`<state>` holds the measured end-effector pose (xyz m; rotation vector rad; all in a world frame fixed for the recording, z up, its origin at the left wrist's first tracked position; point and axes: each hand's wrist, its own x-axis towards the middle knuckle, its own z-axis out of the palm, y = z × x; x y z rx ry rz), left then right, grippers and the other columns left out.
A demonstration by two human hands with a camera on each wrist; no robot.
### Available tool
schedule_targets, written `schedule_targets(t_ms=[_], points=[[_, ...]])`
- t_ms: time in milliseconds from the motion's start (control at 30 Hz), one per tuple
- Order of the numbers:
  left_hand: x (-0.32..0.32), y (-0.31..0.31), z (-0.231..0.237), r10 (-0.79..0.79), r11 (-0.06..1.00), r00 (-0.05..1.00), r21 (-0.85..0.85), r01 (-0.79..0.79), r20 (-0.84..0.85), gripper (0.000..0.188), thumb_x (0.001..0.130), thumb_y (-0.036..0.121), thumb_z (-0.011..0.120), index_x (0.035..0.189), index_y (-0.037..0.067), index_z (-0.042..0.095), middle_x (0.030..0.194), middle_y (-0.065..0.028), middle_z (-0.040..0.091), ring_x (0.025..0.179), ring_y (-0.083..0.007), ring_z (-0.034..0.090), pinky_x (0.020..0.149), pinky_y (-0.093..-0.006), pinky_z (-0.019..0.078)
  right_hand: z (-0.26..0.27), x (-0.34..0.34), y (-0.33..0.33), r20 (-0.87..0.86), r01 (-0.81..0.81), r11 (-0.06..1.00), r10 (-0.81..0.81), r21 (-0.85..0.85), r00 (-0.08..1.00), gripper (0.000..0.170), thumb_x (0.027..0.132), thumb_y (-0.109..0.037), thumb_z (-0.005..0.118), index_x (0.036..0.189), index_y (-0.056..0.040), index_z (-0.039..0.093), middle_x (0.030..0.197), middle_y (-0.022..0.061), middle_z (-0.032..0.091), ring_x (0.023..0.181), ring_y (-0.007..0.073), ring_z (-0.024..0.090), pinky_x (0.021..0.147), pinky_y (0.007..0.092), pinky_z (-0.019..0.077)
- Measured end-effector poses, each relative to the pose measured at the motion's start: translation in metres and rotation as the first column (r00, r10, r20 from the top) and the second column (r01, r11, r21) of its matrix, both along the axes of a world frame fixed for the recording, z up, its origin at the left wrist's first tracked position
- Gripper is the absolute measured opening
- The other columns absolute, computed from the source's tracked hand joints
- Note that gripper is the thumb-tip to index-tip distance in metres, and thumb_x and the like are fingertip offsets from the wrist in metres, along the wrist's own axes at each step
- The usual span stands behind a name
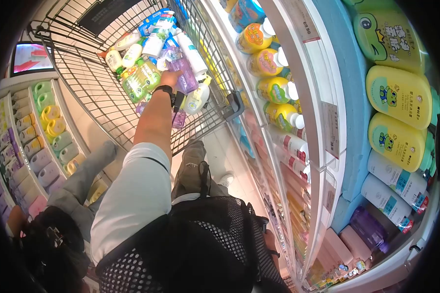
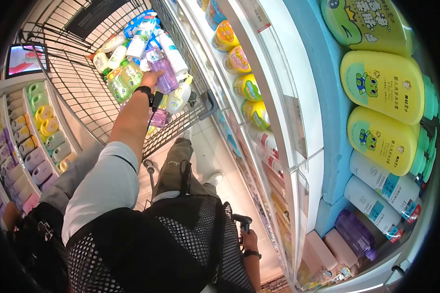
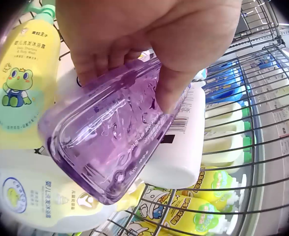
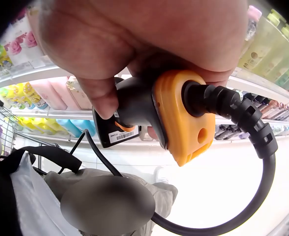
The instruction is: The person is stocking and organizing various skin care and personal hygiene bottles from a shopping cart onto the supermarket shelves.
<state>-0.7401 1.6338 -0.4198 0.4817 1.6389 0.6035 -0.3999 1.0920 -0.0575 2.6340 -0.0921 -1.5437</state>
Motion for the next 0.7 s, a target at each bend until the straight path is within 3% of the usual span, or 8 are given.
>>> schedule_targets(t_ms=[100, 167, 267, 333, 533, 633, 667, 700], points=[[0.001, -0.006, 0.041, 0.077, 0.997, 0.985, -0.005, -0.078, 0.153, 0.042, 0.082, 0.009, 0.069, 0.116, -0.010, 0.054, 0.109, -0.0177, 0.063, 0.093, -0.0263, 0.063, 0.083, -0.0380, 0.0491, 0.000, 0.002, 0.005, 0.006, -0.096, 0.995, 0.096, 0.028, 0.995, 0.020, 0.084, -0.017, 0.062, 0.088, 0.0021, 0.059, 0.070, 0.0069, 0.059, 0.058, 0.0167, 0.058, 0.052, 0.0309, 0.0475], [-0.008, -0.015, 0.047, -0.038, 0.980, 0.985, 0.200, 0.004, 0.170, 0.041, 0.080, 0.008, 0.070, 0.114, -0.010, 0.053, 0.103, -0.0176, 0.063, 0.087, -0.0258, 0.064, 0.081, -0.0377, 0.0497, -0.001, 0.003, 0.011, 0.015, -0.091, 0.995, 0.090, 0.028, 0.996, 0.019, 0.085, -0.016, 0.062, 0.089, 0.0022, 0.058, 0.071, 0.0069, 0.059, 0.059, 0.0168, 0.058, 0.053, 0.0311, 0.0479], [-0.021, -0.023, 0.075, -0.005, 0.976, 0.997, 0.216, -0.012, 0.078, 0.043, 0.079, 0.006, 0.071, 0.113, -0.009, 0.050, 0.103, -0.0151, 0.061, 0.088, -0.0231, 0.062, 0.081, -0.0352, 0.0493, -0.007, 0.010, 0.003, -0.005, -0.066, 0.994, 0.067, 0.087, 0.998, 0.018, 0.085, -0.015, 0.061, 0.090, 0.0020, 0.058, 0.070, 0.0065, 0.058, 0.059, 0.0167, 0.058, 0.051, 0.0311, 0.0481], [-0.020, -0.030, 0.140, -0.001, 0.973, 1.000, 0.232, 0.004, -0.013, 0.045, 0.079, 0.007, 0.070, 0.115, -0.007, 0.046, 0.106, -0.0120, 0.059, 0.091, -0.0190, 0.059, 0.083, -0.0317, 0.0479, -0.011, 0.010, 0.003, -0.022, -0.023, 0.996, 0.025, 0.085, 0.999, 0.018, 0.085, -0.015, 0.062, 0.090, 0.0016, 0.058, 0.070, 0.0064, 0.058, 0.058, 0.0164, 0.058, 0.046, 0.0310, 0.0473], [-0.010, -0.064, 0.278, -0.210, 0.793, 0.977, 0.581, 0.185, -0.025, 0.050, 0.077, 0.007, 0.073, 0.118, -0.001, 0.045, 0.109, -0.0102, 0.057, 0.099, -0.0169, 0.055, 0.090, -0.0300, 0.0437, -0.065, 0.027, -0.037, -0.071, 0.045, 0.982, -0.032, 0.185, 0.997, 0.025, 0.083, -0.021, 0.064, 0.091, 0.0022, 0.058, 0.069, 0.0075, 0.058, 0.055, 0.0176, 0.058, 0.042, 0.0323, 0.0495], [0.029, -0.095, 0.356, -0.406, 0.608, 0.914, 0.750, 0.259, 0.013, 0.072, 0.074, 0.005, 0.073, 0.135, 0.002, 0.037, 0.124, -0.0090, 0.054, 0.110, -0.0206, 0.054, 0.097, -0.0344, 0.0420, -0.099, 0.039, -0.059, -0.086, 0.032, 0.977, -0.014, 0.211, 0.996, 0.031, 0.081, -0.026, 0.065, 0.097, 0.0010, 0.060, 0.072, 0.0123, 0.061, 0.054, 0.0207, 0.060, 0.043, 0.0330, 0.0510], [0.054, -0.102, 0.383, -0.549, 0.474, 0.829, 0.858, 0.200, 0.110, 0.086, 0.072, 0.008, 0.075, 0.143, 0.006, 0.027, 0.137, -0.0143, 0.046, 0.126, -0.0254, 0.046, 0.109, -0.0361, 0.0318, -0.096, 0.041, -0.052, -0.082, 0.025, 0.969, -0.005, 0.244, 0.997, 0.032, 0.080, -0.027, 0.066, 0.097, -0.0007, 0.061, 0.072, 0.0125, 0.061, 0.054, 0.0224, 0.061, 0.043, 0.0343, 0.0516], [0.078, -0.106, 0.388, -0.607, 0.455, 0.785, 0.865, 0.211, 0.127, 0.086, 0.072, 0.008, 0.075, 0.143, 0.006, 0.027, 0.137, -0.0143, 0.046, 0.126, -0.0254, 0.046, 0.109, -0.0361, 0.0318, -0.086, 0.032, -0.078, -0.058, 0.088, 0.964, -0.076, 0.251, 0.995, 0.032, 0.080, -0.027, 0.066, 0.097, -0.0007, 0.061, 0.072, 0.0125, 0.061, 0.054, 0.0224, 0.061, 0.043, 0.0343, 0.0516]])
